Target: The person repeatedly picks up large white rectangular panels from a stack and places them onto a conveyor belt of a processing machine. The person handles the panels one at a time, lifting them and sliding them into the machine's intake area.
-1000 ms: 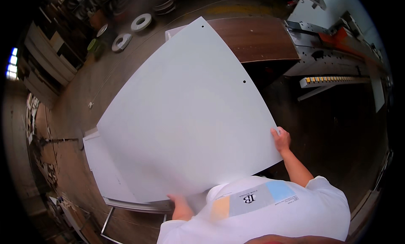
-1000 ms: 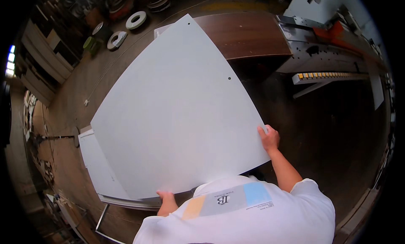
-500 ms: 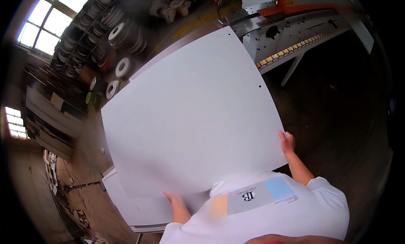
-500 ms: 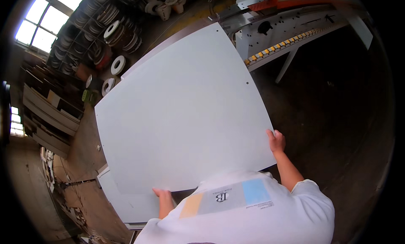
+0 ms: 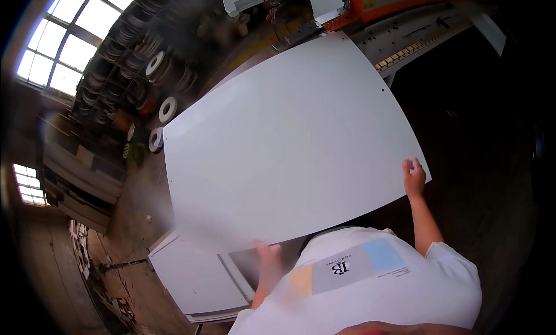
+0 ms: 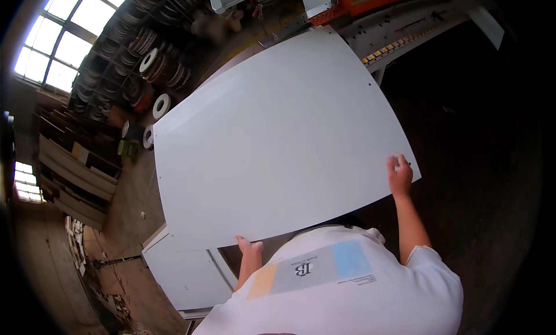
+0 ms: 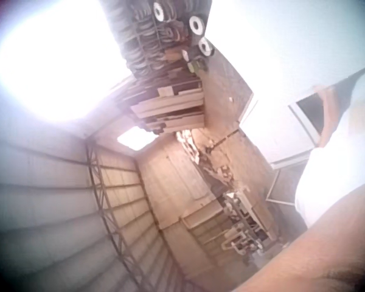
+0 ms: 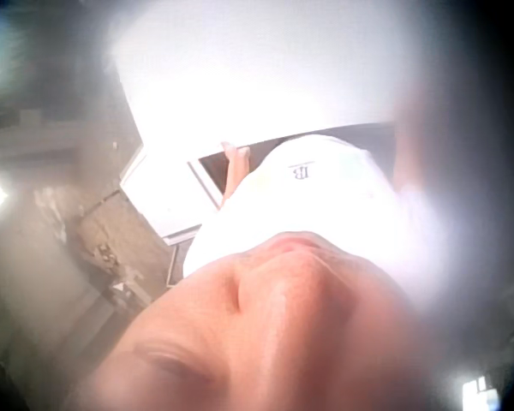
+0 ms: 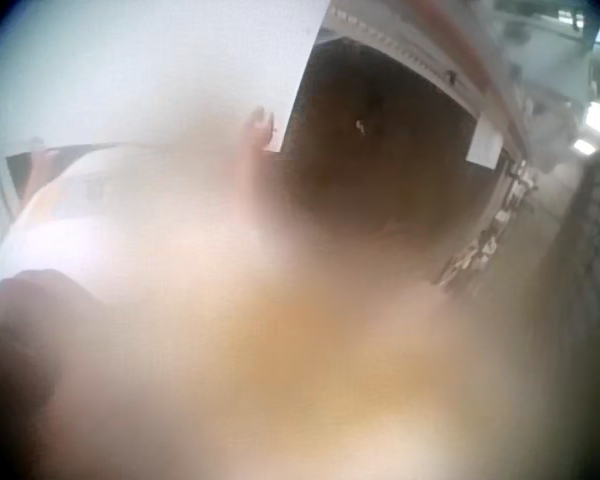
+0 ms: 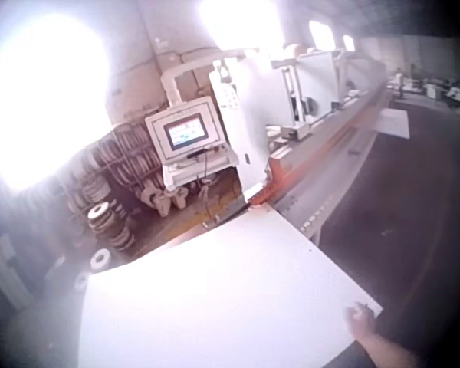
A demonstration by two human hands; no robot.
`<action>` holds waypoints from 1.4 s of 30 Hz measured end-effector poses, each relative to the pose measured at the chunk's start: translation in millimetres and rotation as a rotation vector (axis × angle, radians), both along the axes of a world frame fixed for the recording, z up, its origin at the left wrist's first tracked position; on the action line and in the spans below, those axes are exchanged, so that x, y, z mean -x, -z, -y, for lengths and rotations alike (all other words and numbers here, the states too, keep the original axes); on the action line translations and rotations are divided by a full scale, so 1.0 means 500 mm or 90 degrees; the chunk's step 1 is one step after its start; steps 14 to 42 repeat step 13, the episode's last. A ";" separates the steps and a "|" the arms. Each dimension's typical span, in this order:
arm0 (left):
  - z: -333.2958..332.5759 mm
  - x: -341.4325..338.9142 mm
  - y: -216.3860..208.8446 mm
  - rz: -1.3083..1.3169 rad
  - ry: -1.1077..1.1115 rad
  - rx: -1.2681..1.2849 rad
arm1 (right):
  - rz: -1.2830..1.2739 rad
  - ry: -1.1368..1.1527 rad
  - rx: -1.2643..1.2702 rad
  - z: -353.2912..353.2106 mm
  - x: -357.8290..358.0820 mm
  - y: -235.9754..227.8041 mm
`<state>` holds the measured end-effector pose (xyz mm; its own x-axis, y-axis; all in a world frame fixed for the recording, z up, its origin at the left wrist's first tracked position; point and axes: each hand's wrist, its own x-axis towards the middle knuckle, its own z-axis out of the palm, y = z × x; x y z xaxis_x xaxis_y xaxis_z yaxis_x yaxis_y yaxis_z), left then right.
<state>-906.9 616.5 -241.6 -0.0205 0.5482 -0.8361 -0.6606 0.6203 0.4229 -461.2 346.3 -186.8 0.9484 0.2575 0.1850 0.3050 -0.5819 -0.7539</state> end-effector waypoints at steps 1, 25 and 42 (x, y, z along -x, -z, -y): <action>0.020 -0.007 0.011 0.045 -0.004 0.023 | -0.212 -0.057 -0.069 0.009 0.023 0.013; 0.140 -0.047 0.032 0.278 0.277 0.077 | -0.940 0.045 -0.318 -0.057 0.269 0.158; 0.140 -0.047 0.032 0.278 0.277 0.077 | -0.940 0.045 -0.318 -0.057 0.269 0.158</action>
